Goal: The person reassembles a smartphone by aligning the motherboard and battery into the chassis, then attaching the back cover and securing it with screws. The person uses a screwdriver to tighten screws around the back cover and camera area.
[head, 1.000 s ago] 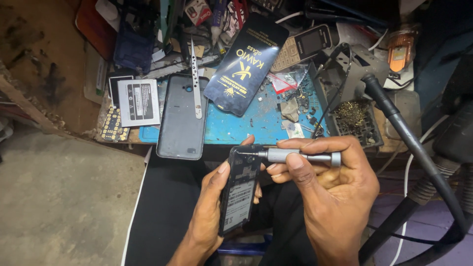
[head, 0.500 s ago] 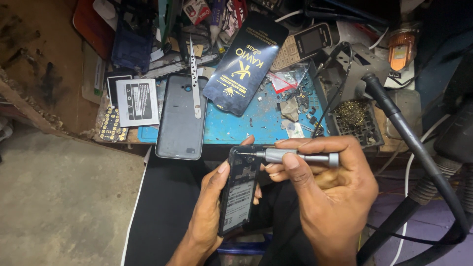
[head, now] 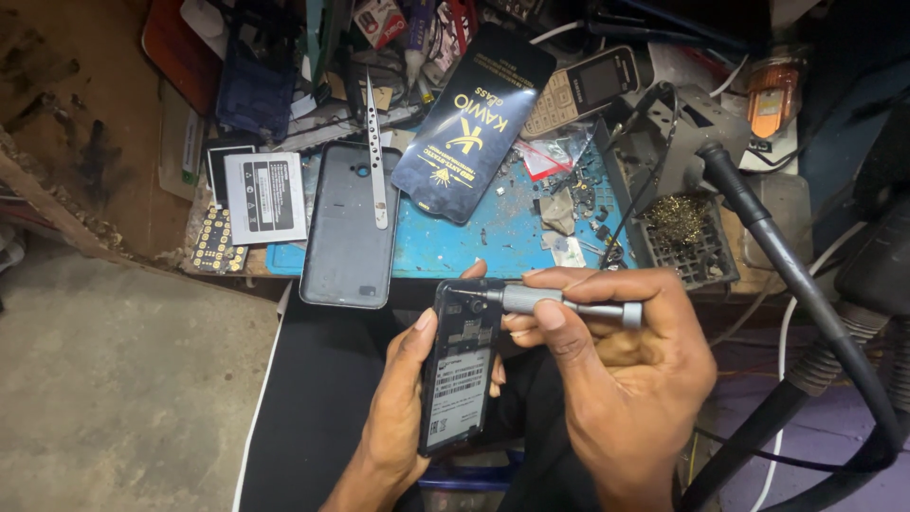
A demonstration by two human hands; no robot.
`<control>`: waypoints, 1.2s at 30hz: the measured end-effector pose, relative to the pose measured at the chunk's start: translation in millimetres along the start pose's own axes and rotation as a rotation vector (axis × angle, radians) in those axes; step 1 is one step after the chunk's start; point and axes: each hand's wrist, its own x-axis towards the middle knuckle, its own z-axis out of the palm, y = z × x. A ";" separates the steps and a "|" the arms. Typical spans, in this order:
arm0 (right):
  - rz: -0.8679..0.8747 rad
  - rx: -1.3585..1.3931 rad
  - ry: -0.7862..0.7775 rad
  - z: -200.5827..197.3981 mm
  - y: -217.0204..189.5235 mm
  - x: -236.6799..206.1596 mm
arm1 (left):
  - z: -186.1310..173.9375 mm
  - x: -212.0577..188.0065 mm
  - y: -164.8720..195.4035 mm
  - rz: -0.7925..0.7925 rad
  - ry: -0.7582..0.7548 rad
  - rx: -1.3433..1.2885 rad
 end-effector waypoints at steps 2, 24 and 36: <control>-0.004 0.005 -0.005 0.2 1.3 -0.2 | 0.1 0.0 0.0 0.005 -0.008 0.011; -0.054 -0.199 -0.127 -0.4 -5.9 0.6 | 0.9 1.5 0.6 -0.026 0.033 0.016; -0.316 -0.531 -0.471 -2.4 -24.2 42.0 | -0.1 2.5 1.5 -0.048 0.026 -0.014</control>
